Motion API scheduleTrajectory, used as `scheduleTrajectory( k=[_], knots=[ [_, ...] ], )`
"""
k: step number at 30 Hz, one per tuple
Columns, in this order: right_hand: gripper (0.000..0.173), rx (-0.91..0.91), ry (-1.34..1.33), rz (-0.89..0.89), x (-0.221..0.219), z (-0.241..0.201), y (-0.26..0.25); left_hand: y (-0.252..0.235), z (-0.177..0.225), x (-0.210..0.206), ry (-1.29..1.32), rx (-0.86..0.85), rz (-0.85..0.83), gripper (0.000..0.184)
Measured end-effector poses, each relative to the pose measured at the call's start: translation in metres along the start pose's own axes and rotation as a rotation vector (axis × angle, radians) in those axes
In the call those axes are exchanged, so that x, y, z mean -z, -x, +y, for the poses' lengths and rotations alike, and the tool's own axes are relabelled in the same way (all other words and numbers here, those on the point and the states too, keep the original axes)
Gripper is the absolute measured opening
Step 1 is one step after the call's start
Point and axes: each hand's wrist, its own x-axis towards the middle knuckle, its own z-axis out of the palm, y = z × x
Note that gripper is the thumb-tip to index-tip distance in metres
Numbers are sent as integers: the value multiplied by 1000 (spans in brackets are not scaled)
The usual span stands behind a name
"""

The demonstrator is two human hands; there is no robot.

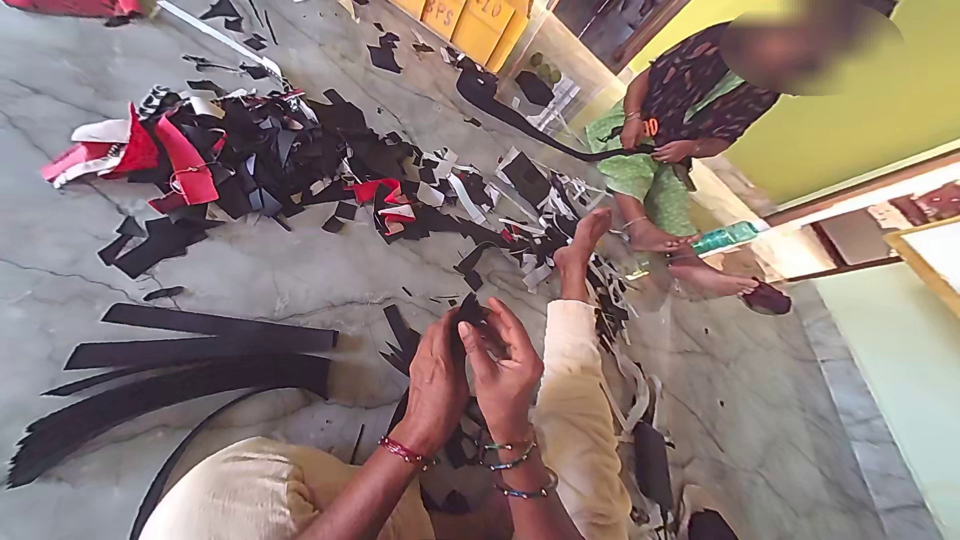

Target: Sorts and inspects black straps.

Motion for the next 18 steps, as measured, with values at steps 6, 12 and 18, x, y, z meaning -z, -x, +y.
scheduleTrajectory(
  k=[6,12,18],
  knots=[
    [49,2,16,2,1,-1,-2,0,0,0,-6,-4,0,34],
    [51,-7,1,-3,2,-2,-4,0,0,0,2,-9,-5,35],
    [52,-9,1,6,2,-2,-6,0,0,0,-3,-22,1,34]
  ],
)
